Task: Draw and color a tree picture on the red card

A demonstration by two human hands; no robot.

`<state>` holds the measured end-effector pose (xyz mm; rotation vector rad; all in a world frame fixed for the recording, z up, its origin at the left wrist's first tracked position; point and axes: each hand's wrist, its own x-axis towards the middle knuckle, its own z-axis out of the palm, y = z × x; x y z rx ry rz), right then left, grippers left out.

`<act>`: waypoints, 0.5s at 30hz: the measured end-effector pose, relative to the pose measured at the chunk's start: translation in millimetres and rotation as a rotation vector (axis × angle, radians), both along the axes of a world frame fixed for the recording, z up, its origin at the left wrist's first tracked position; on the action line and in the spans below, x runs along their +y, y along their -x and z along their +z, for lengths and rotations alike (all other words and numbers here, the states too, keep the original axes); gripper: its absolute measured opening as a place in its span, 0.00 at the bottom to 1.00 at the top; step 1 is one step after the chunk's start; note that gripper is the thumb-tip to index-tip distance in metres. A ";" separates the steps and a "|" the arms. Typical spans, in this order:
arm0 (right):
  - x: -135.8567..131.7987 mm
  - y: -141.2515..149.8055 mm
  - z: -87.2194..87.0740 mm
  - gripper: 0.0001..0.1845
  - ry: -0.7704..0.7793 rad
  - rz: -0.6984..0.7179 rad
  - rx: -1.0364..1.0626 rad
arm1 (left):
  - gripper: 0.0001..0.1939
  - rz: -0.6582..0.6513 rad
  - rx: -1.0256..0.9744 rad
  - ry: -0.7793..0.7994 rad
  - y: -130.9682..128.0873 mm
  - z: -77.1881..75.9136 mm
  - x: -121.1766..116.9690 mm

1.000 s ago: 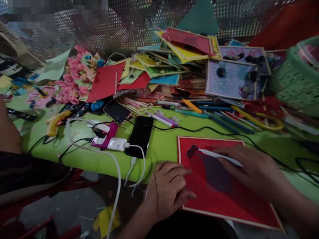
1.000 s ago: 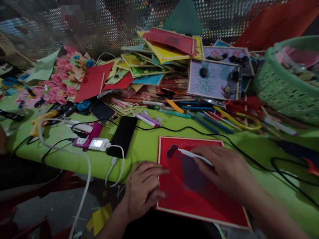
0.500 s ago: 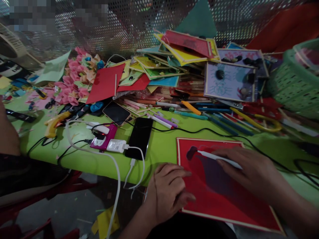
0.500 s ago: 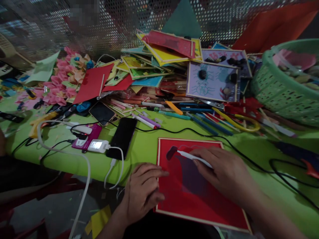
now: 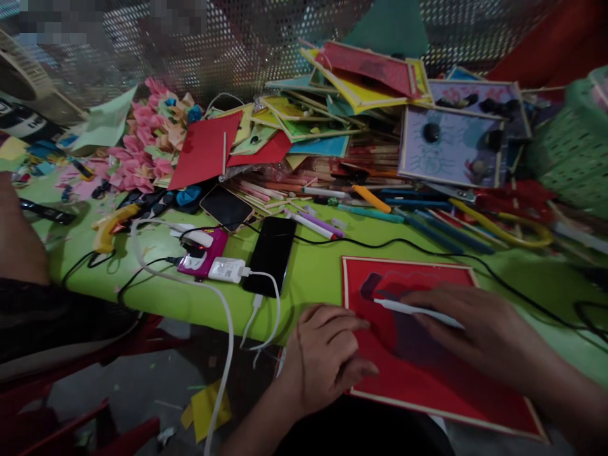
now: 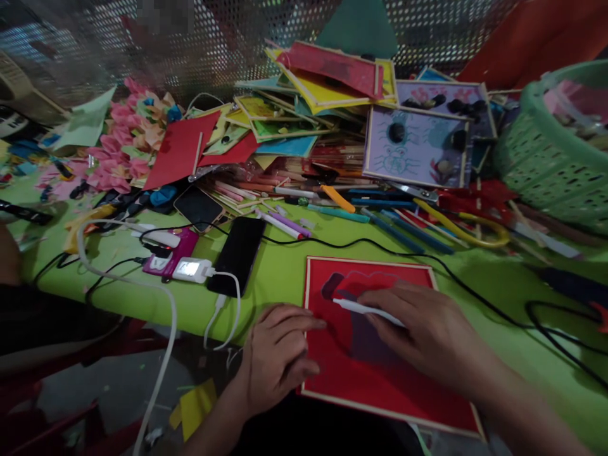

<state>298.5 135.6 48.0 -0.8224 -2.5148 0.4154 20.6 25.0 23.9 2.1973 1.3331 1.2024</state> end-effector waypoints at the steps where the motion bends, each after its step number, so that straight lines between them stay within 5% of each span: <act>1: -0.3 -0.9 -1.8 0.11 0.005 -0.003 -0.002 | 0.28 -0.001 -0.001 0.002 -0.1 0.1 0.1; 15: -2.5 -1.6 -3.3 0.12 0.011 0.026 -0.011 | 0.27 -0.004 0.033 0.006 0.7 -1.6 -0.2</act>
